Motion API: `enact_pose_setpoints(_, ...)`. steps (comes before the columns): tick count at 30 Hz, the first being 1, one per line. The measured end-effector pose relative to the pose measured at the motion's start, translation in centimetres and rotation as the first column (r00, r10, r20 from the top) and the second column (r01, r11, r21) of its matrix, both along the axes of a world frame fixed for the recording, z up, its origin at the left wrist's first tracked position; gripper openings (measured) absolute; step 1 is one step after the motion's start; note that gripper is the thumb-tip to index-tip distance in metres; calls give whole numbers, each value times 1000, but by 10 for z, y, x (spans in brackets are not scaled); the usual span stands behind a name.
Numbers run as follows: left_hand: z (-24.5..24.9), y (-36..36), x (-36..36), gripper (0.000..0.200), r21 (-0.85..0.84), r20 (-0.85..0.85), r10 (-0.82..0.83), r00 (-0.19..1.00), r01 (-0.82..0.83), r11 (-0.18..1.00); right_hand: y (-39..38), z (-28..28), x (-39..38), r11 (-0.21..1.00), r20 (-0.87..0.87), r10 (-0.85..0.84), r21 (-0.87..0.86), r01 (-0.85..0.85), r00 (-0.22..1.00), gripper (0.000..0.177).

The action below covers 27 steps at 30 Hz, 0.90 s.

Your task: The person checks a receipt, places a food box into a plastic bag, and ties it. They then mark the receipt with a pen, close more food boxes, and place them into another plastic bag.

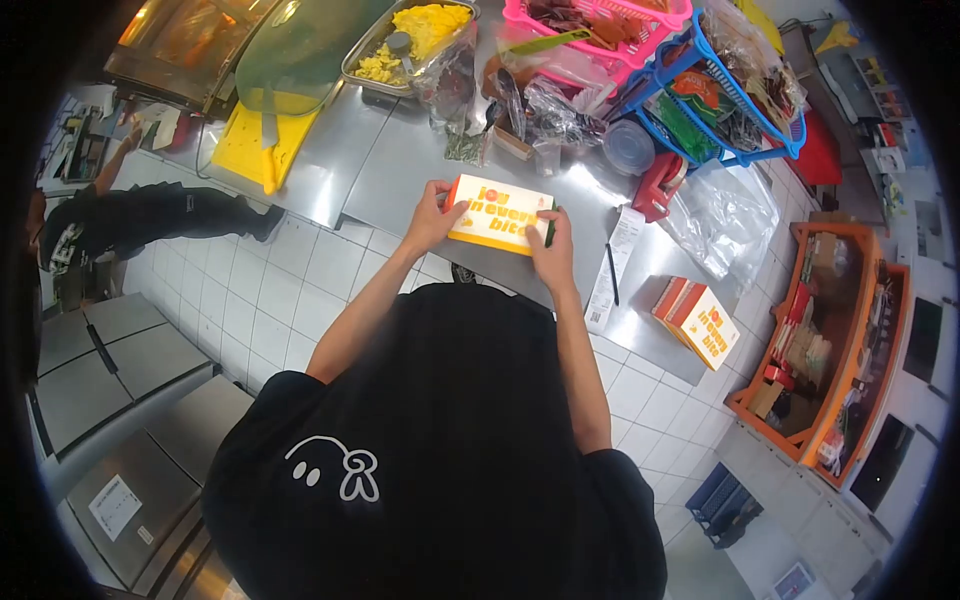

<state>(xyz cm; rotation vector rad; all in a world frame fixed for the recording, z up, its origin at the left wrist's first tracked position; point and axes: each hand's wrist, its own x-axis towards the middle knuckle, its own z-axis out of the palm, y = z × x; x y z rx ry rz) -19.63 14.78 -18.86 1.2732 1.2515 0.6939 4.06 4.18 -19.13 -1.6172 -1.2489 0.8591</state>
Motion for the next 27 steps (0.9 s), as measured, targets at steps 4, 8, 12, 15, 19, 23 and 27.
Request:
enact_pose_setpoints(4,-23,3,4,50,52,-34,43,999,-41,998,7,9,-10,998,47,-61,-28,63,997,64)
enact_pose_setpoints(8,-3,2,3,57,-43,110,30,993,-26,999,7,25,-9,967,54,-169,-185,176,984,76)
enact_pose_setpoints(12,-5,9,-4,58,6,-25,28,999,-28,1000,15,47,-2,933,30,-256,-253,255,966,74)
enact_pose_setpoints(15,19,6,-5,58,-15,-138,31,990,-34,999,15,56,0,923,111,-189,-320,215,976,70)
enact_pose_setpoints(19,16,4,-3,51,23,-232,-54,971,61,998,21,36,-3,925,202,-156,-313,215,967,58)
enact_pose_setpoints(23,6,0,-1,45,119,-262,-49,964,82,990,28,28,-8,894,186,-85,-420,158,979,49)
enact_pose_setpoints(27,-10,-6,-2,42,169,-318,0,948,56,984,22,-41,-13,934,442,44,-337,121,896,49)
